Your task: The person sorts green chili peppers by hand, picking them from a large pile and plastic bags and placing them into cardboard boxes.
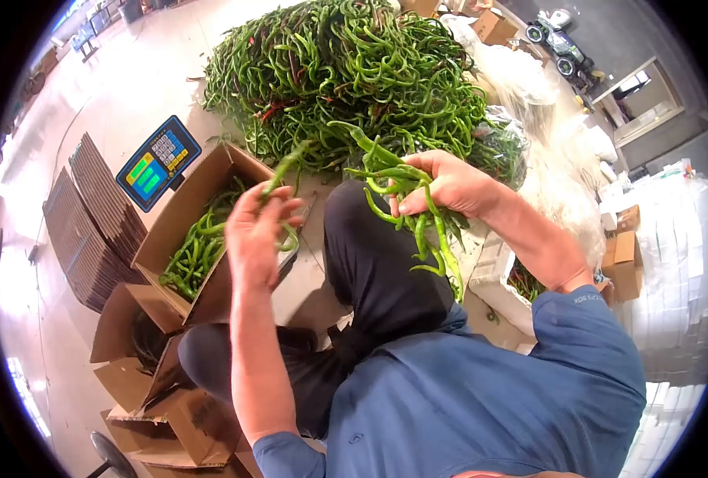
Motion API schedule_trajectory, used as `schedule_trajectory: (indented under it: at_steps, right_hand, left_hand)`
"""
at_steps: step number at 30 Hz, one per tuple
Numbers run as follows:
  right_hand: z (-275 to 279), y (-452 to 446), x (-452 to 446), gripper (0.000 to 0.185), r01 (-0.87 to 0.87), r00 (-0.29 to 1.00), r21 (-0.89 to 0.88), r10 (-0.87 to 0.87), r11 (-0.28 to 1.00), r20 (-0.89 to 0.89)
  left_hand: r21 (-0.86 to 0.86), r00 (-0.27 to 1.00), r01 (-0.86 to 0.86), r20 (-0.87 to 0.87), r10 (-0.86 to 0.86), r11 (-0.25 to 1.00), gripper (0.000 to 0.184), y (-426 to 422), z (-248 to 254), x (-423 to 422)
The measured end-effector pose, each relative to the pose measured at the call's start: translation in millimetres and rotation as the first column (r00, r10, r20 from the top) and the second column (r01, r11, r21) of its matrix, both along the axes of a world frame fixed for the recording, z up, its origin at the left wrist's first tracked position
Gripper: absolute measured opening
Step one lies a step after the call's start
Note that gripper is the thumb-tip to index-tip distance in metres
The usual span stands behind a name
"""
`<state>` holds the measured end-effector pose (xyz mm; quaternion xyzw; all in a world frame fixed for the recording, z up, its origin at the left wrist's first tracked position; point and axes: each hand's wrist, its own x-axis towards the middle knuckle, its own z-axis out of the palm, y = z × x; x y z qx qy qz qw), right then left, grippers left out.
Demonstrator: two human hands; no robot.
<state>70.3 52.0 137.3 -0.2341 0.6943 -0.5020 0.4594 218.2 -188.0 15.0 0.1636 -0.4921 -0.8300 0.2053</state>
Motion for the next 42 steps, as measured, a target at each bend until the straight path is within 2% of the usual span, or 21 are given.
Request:
schedule_trajectory:
  at_steps: [3, 5, 6, 7, 9, 10, 11, 12, 14, 15, 17, 21, 23, 25, 26, 27, 34, 35, 37, 39, 42]
  right_hand:
    - [-0.4, -5.4, -4.8, 0.032, -0.007, 1.000, -0.058, 0.007, 0.998, -0.013]
    - [-3.1, -11.2, -6.5, 0.030, 0.020, 1.000, -0.073, -0.020, 0.997, 0.001]
    - [-3.2, -15.3, -5.7, 0.030, 0.025, 1.000, -0.081, -0.025, 0.996, -0.002]
    - [-3.4, -19.6, -4.1, 0.029, 0.028, 1.000, -0.089, -0.029, 0.996, -0.005]
    - [-5.7, -28.7, -0.5, 0.029, 0.041, 0.999, -0.116, -0.038, 0.992, 0.034]
    - [-9.1, -33.9, 0.3, 0.029, 0.037, 0.999, -0.129, -0.033, 0.991, 0.037]
    - [-12.5, -39.6, 1.6, 0.029, 0.034, 0.999, -0.142, -0.028, 0.989, 0.043]
    - [-15.4, -46.0, 4.2, 0.028, 0.033, 0.999, -0.132, -0.031, 0.991, 0.017]
    - [-27.0, -60.2, 7.2, 0.031, 0.006, 1.000, -0.133, -0.006, 0.991, -0.004]
    - [-32.4, -68.9, 10.3, 0.032, -0.008, 1.000, -0.144, 0.007, 0.989, -0.009]
    - [-46.0, -86.8, 16.2, 0.035, -0.045, 0.997, -0.142, 0.037, 0.989, -0.061]
    - [-70.5, -119.3, 25.1, 0.032, -0.092, 0.993, -0.116, 0.099, 0.989, 0.058]
    - [-79.5, -135.6, 22.9, 0.034, -0.120, 0.983, -0.096, 0.131, 0.988, 0.125]
    - [-91.7, -159.3, 18.1, 0.031, -0.166, 0.975, -0.130, 0.183, 0.977, 0.126]
    - [-91.3, -172.4, 17.0, 0.031, -0.216, 0.973, -0.127, 0.224, 0.968, 0.057]
    - [-97.0, -188.8, 14.5, 0.030, -0.226, 0.970, -0.141, 0.236, 0.964, 0.054]
    - [-76.3, -281.3, 2.8, 0.028, -0.415, 0.824, -0.302, 0.495, 0.858, 0.275]
    - [-73.6, -290.0, 1.9, 0.028, -0.446, 0.859, -0.236, 0.487, 0.863, 0.160]
    - [-86.5, -310.6, -6.6, 0.026, -0.484, 0.822, -0.266, 0.538, 0.834, 0.188]
    - [-99.0, -323.0, -11.4, 0.024, -0.473, 0.818, -0.298, 0.538, 0.830, 0.201]
    - [-102.9, -327.8, -6.8, 0.022, -0.456, 0.798, -0.314, 0.539, 0.833, 0.270]
  left_hand:
    - [-0.275, 0.951, -0.217, 0.158, 0.267, 0.937, 0.029, -38.6, 21.6, 23.5]
    - [-0.733, 0.844, -0.095, 0.299, 0.445, 0.673, 0.040, -79.0, 10.6, 39.7]
    - [-0.843, 0.804, -0.091, 0.252, 0.539, 0.530, 0.043, -98.4, -2.5, 45.8]
    - [-0.926, 0.760, -0.073, 0.188, 0.622, 0.370, 0.047, -111.8, -16.7, 49.6]
    - [-0.976, 0.650, -0.040, 0.137, 0.748, 0.213, 0.051, -119.7, -33.5, 51.8]
    - [-0.970, 0.668, -0.076, 0.121, 0.734, 0.229, 0.048, -115.3, -26.4, 50.9]
    - [-0.963, 0.685, -0.110, 0.105, 0.721, 0.245, 0.045, -103.4, -16.2, 46.9]
    - [-0.894, 0.752, -0.208, 0.114, 0.650, 0.397, 0.032, -88.8, -4.4, 42.3]
    - [-0.615, 0.911, -0.218, 0.150, 0.383, 0.758, 0.017, -47.8, 8.6, 33.7]
    - [-0.487, 0.966, -0.117, 0.147, 0.214, 0.866, 0.016, -27.0, 16.6, 31.5]
    - [-0.172, 0.996, -0.083, -0.002, 0.084, 0.982, 0.028, 4.0, 14.5, 20.4]
    - [0.190, 0.991, -0.095, -0.073, 0.111, 0.977, 0.023, 7.3, 8.9, 9.4]
    - [0.272, 0.984, -0.166, -0.020, 0.177, 0.948, 0.015, -4.5, 0.3, 6.1]
    - [0.298, 0.977, -0.215, 0.053, 0.209, 0.930, 0.014, -25.6, -5.9, 7.8]
    - [0.285, 0.974, -0.226, 0.074, 0.214, 0.931, 0.015, -36.1, 2.4, 10.3]
    - [0.231, 0.947, -0.318, 0.117, 0.298, 0.920, 0.013, -48.6, 2.8, 8.8]
    - [0.325, 0.830, -0.522, -0.019, 0.558, 0.788, 0.014, -115.9, 22.2, 25.8]
    - [0.302, 0.761, -0.621, 0.016, 0.648, 0.723, 0.014, -120.8, 27.1, 27.0]
    - [0.238, 0.710, -0.689, 0.032, 0.704, 0.685, 0.016, -133.2, 35.4, 36.2]
    - [0.326, 0.667, -0.699, -0.024, 0.745, 0.636, 0.017, -144.4, 30.3, 41.3]
    - [0.299, 0.662, -0.695, -0.089, 0.744, 0.654, 0.016, -154.2, 21.2, 40.9]
